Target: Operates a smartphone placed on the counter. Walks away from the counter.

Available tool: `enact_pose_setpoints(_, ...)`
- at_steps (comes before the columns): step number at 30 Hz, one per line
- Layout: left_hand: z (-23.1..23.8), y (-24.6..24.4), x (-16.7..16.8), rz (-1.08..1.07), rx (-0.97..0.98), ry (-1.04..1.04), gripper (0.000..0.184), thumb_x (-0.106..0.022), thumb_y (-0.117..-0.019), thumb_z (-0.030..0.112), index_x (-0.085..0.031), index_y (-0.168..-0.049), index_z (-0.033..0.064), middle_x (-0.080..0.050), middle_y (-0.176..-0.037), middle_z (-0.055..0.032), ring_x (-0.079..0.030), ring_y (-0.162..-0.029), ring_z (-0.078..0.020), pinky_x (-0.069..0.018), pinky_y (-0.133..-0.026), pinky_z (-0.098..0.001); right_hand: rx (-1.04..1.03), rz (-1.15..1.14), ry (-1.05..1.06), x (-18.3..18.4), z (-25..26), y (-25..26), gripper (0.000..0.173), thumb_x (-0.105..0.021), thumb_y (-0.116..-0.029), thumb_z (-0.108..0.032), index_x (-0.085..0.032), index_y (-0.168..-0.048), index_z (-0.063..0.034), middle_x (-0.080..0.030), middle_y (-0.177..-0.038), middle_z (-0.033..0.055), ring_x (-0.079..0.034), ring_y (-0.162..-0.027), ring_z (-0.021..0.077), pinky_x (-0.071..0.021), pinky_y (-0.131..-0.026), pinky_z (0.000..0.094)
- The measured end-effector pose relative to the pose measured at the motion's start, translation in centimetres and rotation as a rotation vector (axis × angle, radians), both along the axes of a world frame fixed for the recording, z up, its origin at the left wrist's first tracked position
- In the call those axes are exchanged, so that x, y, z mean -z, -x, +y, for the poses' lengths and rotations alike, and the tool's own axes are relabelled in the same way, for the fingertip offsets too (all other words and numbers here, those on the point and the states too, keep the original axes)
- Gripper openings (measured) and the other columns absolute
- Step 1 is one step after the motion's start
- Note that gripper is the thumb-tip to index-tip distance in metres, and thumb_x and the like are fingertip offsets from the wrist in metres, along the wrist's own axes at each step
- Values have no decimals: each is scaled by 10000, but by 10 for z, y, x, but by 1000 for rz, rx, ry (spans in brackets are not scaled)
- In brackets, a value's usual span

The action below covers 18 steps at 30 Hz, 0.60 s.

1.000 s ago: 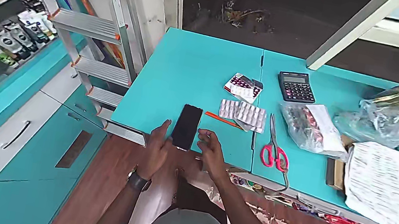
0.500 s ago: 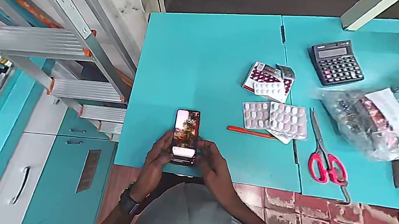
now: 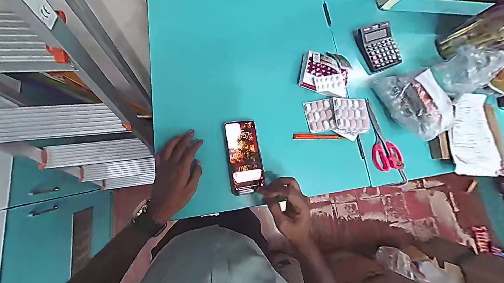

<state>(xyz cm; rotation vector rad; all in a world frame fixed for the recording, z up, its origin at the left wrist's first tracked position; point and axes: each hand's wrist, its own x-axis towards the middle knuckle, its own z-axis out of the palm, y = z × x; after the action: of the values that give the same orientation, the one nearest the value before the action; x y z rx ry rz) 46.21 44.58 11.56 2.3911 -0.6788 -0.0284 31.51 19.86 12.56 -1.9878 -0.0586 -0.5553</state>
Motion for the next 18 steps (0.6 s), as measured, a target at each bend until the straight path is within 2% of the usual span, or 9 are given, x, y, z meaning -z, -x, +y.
enact_pose_setpoints(2,-1,1,3,-37,23,-51,461,-382,-1036,329,-622,-1403,185,-496,-1561,-45,-373,-1473,-360,-276,-1126,-611,-8,80,248,-1,6,-7,169,-571,-939,-139,-739,-944,-122,-739,-934,28,-632,-1024,181,-460,-967,352)
enact_pose_setpoints(3,-1,1,3,-34,29,-38,470,-365,-1044,335,-619,-1408,180,-501,-1557,-43,-376,-1474,-349,-269,-1134,-605,21,144,350,-2,7,-18,215,-542,-958,-152,-753,-974,-111,-749,-1002,49,-638,-1081,234,-453,-983,419)
enact_pose_setpoints(5,0,-1,4,-16,13,45,480,-354,-1047,330,-620,-1403,149,-523,-1533,-69,-404,-1459,-337,-274,-1148,-597,87,249,427,-5,-4,-49,292,-460,-1019,-182,-730,-1102,-109,-668,-1358,58,-512,-1365,328,-381,-1083,560)
enact_pose_setpoints(6,1,-2,5,-8,2,98,480,-355,-1046,322,-623,-1393,128,-536,-1516,-92,-418,-1450,-342,-280,-1158,-595,117,236,381,-3,-11,-63,299,-442,-1024,-180,-716,-1115,-103,-596,-1460,53,-408,-1460,339,-321,-1145,591)
enact_pose_setpoints(7,3,-3,5,-4,-18,161,472,-365,-1041,304,-632,-1374,102,-553,-1492,-117,-430,-1441,-348,-279,-1170,-589,149,164,310,1,-18,-74,294,-443,-1014,-160,-709,-1104,-76,-579,-1479,71,-379,-1481,335,-297,-1174,587)
enact_pose_setpoints(9,5,-4,6,-10,-86,250,431,-420,-1028,265,-663,-1314,52,-606,-1422,-150,-474,-1409,-360,-291,-1187,-578,199,-8,193,8,-26,-85,259,-478,-998,-128,-707,-1074,-32,-632,-1400,116,-482,-1409,307,-371,-1165,514)
enact_pose_setpoints(12,1,-24,1,29,-103,144,403,-477,-1013,291,-695,-1281,84,-623,-1424,-88,-476,-1416,-327,-291,-1176,-584,249,-117,171,12,-27,-86,227,-540,-1005,-150,-723,-1046,-22,-722,-1195,115,-631,-1193,249,-473,-1057,443)
enact_pose_setpoints(15,-15,-69,-7,81,17,-37,449,-442,-1062,321,-614,-1395,74,-481,-1565,-107,-345,-1510,-320,-197,-1234,-599,290,-112,225,11,-24,-85,229,-560,-1002,-160,-739,-977,-19,-737,-995,102,-658,-980,201,-498,-914,379)
enact_pose_setpoints(18,-39,-129,-5,34,63,-172,507,-417,-1089,329,-484,-1504,47,-369,-1629,-156,-262,-1540,-362,-154,-1240,-615,275,-52,268,11,-23,-85,232,-529,-971,-94,-738,-1029,-10,-705,-939,117,-656,-909,214,-540,-838,359)
